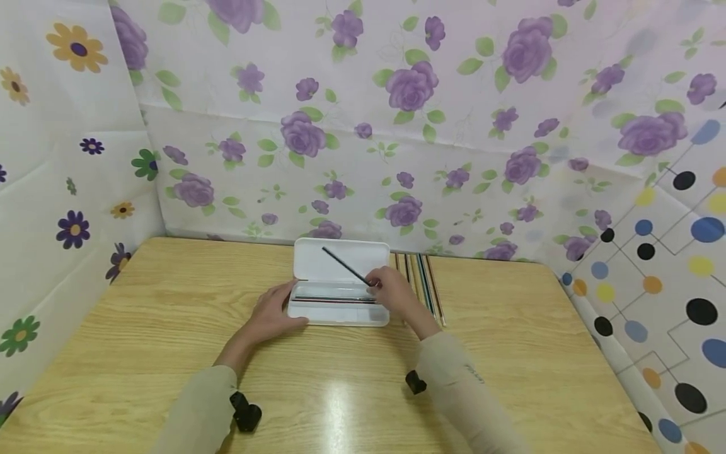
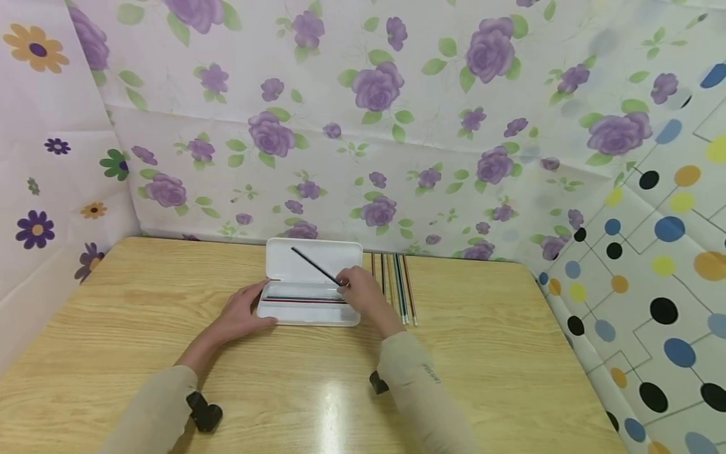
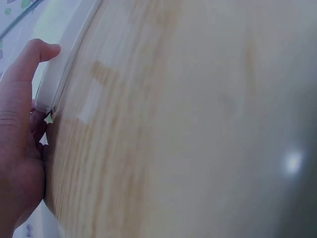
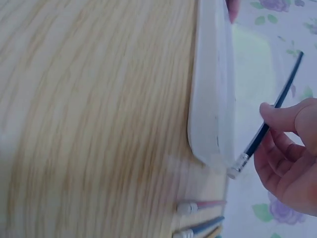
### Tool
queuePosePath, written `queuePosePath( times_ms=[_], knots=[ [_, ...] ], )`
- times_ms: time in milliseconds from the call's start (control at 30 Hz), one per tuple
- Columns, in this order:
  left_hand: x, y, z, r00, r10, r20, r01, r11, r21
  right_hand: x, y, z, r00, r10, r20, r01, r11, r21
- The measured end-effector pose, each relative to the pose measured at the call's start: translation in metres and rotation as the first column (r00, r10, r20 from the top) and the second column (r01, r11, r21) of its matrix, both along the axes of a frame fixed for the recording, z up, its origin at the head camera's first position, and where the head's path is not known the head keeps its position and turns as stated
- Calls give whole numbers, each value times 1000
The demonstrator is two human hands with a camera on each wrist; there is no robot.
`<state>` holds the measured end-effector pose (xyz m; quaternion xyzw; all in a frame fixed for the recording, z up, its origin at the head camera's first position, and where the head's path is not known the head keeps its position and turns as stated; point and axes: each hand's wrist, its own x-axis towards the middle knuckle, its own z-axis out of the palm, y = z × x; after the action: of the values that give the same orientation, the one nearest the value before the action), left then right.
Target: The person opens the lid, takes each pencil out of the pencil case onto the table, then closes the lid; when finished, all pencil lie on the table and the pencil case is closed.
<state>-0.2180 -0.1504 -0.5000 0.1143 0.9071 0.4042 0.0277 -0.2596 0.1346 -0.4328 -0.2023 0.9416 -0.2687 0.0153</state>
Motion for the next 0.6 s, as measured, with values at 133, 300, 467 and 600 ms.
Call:
queuePosePath(
  times_ms=[133, 300, 467, 600],
  knots=[
    [0, 1, 1, 1000, -1, 4, 1, 1000, -1, 1, 12, 2, 999, -45, 4, 45, 998, -38],
    [0, 1, 1, 1000, -1, 12, 1, 1000, 6, 2, 30, 4, 997, -81, -11, 80, 994, -74],
    [0, 0, 1, 1000, -1, 8, 1, 1000, 7, 1, 51, 3, 995, -99, -27, 95, 989, -110],
    [0, 1, 0, 1000, -3, -2, 3, 1000, 1, 0, 67, -1, 992, -128, -20, 125, 987, -103]
  ],
)
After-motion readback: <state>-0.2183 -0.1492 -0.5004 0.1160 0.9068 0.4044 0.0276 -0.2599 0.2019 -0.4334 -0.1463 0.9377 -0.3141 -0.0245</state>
